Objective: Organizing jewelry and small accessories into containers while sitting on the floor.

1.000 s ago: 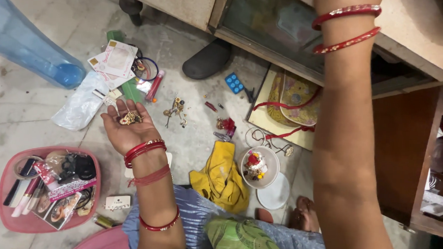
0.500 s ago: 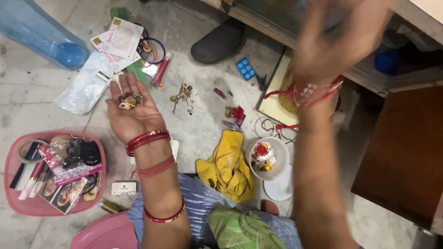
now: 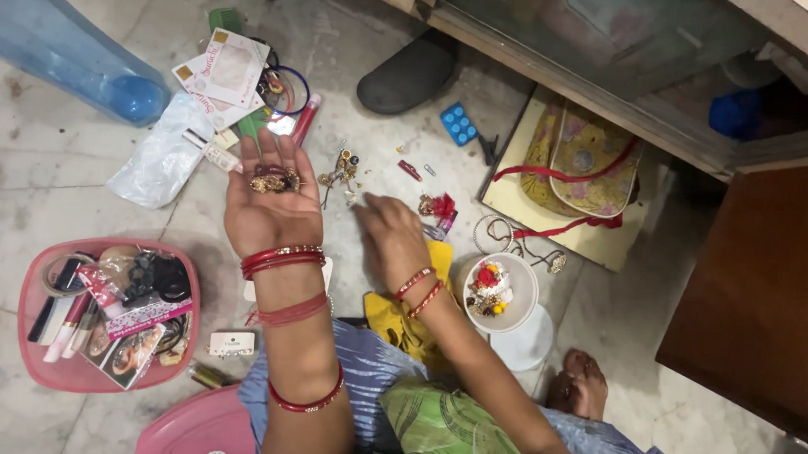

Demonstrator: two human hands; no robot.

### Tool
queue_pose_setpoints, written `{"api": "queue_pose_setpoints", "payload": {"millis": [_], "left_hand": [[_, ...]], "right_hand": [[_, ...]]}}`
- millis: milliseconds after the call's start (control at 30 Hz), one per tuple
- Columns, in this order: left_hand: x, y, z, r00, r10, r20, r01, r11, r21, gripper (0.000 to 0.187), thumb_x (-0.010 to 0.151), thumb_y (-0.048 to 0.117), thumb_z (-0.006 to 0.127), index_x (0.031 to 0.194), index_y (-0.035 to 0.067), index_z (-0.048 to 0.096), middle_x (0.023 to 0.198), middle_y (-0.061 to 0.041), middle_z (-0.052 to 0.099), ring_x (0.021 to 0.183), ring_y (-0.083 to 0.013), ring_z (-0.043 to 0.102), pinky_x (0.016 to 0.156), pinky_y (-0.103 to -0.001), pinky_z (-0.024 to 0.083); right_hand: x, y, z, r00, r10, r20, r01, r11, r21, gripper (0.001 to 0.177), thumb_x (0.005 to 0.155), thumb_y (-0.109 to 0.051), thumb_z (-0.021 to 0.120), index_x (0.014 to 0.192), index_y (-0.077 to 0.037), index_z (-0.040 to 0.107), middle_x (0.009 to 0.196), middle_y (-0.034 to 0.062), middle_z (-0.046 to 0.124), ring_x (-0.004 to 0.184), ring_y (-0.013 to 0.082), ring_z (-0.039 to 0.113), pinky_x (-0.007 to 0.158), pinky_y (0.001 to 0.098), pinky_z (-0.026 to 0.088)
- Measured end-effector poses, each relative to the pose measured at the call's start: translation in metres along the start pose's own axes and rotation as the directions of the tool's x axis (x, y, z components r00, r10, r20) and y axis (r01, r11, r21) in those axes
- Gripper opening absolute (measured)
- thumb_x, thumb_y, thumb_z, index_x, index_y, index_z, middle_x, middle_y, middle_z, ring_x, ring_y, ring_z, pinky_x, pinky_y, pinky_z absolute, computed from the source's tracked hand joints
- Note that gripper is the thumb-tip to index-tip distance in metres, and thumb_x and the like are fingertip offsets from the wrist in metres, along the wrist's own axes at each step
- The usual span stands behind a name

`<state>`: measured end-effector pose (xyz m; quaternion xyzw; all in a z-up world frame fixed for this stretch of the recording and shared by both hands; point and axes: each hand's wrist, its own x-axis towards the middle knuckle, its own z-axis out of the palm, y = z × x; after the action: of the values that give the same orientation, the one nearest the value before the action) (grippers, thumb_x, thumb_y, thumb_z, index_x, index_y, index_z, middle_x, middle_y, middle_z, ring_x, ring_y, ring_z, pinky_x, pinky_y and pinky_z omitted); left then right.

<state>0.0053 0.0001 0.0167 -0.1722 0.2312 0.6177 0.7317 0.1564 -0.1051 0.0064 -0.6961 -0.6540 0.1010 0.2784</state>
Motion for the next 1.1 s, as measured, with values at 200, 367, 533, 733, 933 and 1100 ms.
{"api": "queue_pose_setpoints", "payload": {"millis": [200, 367, 533, 733, 933, 1100], "left_hand": [[0.001, 0.003, -0.005, 0.997, 0.076, -0.021, -0.077, 0.996, -0.039, 0.043, 0.108, 0.038, 0.038, 0.125, 0.009, 0.064, 0.13, -0.008, 0.069, 0.119, -0.0275, 0.065, 0.106, -0.045, 0.053], [-0.002, 0.002, 0.0, 0.998, 0.067, -0.015, -0.067, 0.997, -0.033, 0.041, 0.108, 0.038, 0.041, 0.124, 0.008, 0.064, 0.126, -0.008, 0.069, 0.116, -0.0267, 0.066, 0.104, -0.043, 0.054], [0.001, 0.005, -0.006, 0.998, 0.065, -0.003, -0.066, 0.997, -0.032, 0.038, 0.108, 0.037, 0.044, 0.123, 0.009, 0.065, 0.123, -0.007, 0.071, 0.114, -0.0255, 0.066, 0.104, -0.043, 0.054], [0.002, 0.004, -0.007, 0.999, 0.037, -0.021, -0.038, 0.998, -0.041, 0.037, 0.108, 0.037, 0.045, 0.125, 0.01, 0.065, 0.121, -0.006, 0.071, 0.114, -0.0246, 0.066, 0.103, -0.043, 0.054], [-0.003, -0.003, 0.006, 1.0, 0.014, 0.018, -0.015, 0.999, 0.03, 0.047, 0.107, 0.037, 0.037, 0.138, 0.01, 0.058, 0.14, -0.008, 0.064, 0.128, -0.0261, 0.06, 0.106, -0.045, 0.051], [-0.002, -0.01, 0.007, 0.996, -0.039, 0.081, 0.031, 0.995, 0.096, 0.052, 0.108, 0.039, 0.034, 0.145, 0.007, 0.052, 0.151, -0.014, 0.057, 0.14, -0.0274, 0.053, 0.109, -0.044, 0.047]], "right_hand": [[0.049, 0.024, 0.017, 0.995, -0.071, 0.07, 0.059, 0.984, 0.17, 0.025, 0.089, -0.004, 0.069, 0.114, -0.006, 0.072, 0.115, 0.0131, 0.071, 0.109, 0.036, 0.063, 0.098, 0.0444, 0.05], [0.098, 0.05, 0.048, 0.997, -0.069, -0.019, 0.07, 0.993, 0.094, 0.033, 0.083, 0.002, 0.061, 0.108, -0.013, 0.077, 0.108, 0.0077, 0.073, 0.105, 0.0314, 0.065, 0.093, 0.04, 0.054], [0.109, 0.049, 0.055, 0.99, -0.12, 0.075, 0.119, 0.993, 0.015, 0.009, 0.085, -0.007, 0.069, 0.092, -0.011, 0.073, 0.096, 0.0083, 0.069, 0.099, 0.0311, 0.065, 0.086, 0.0419, 0.053], [0.093, 0.043, 0.041, 0.999, 0.044, 0.016, -0.046, 0.993, 0.112, 0.005, 0.089, -0.008, 0.068, 0.094, -0.007, 0.067, 0.098, 0.011, 0.067, 0.098, 0.0333, 0.064, 0.085, 0.0432, 0.053], [0.088, 0.035, 0.032, 0.999, -0.041, -0.023, 0.043, 0.995, 0.085, 0.019, 0.09, -0.006, 0.066, 0.108, -0.008, 0.07, 0.106, 0.0134, 0.07, 0.101, 0.0366, 0.064, 0.089, 0.0442, 0.052], [0.076, -0.013, -0.001, 0.995, -0.073, -0.073, 0.088, 0.968, 0.234, 0.024, 0.097, -0.005, 0.063, 0.12, -0.004, 0.069, 0.115, 0.0154, 0.07, 0.107, 0.0362, 0.065, 0.093, 0.0424, 0.053]]}}
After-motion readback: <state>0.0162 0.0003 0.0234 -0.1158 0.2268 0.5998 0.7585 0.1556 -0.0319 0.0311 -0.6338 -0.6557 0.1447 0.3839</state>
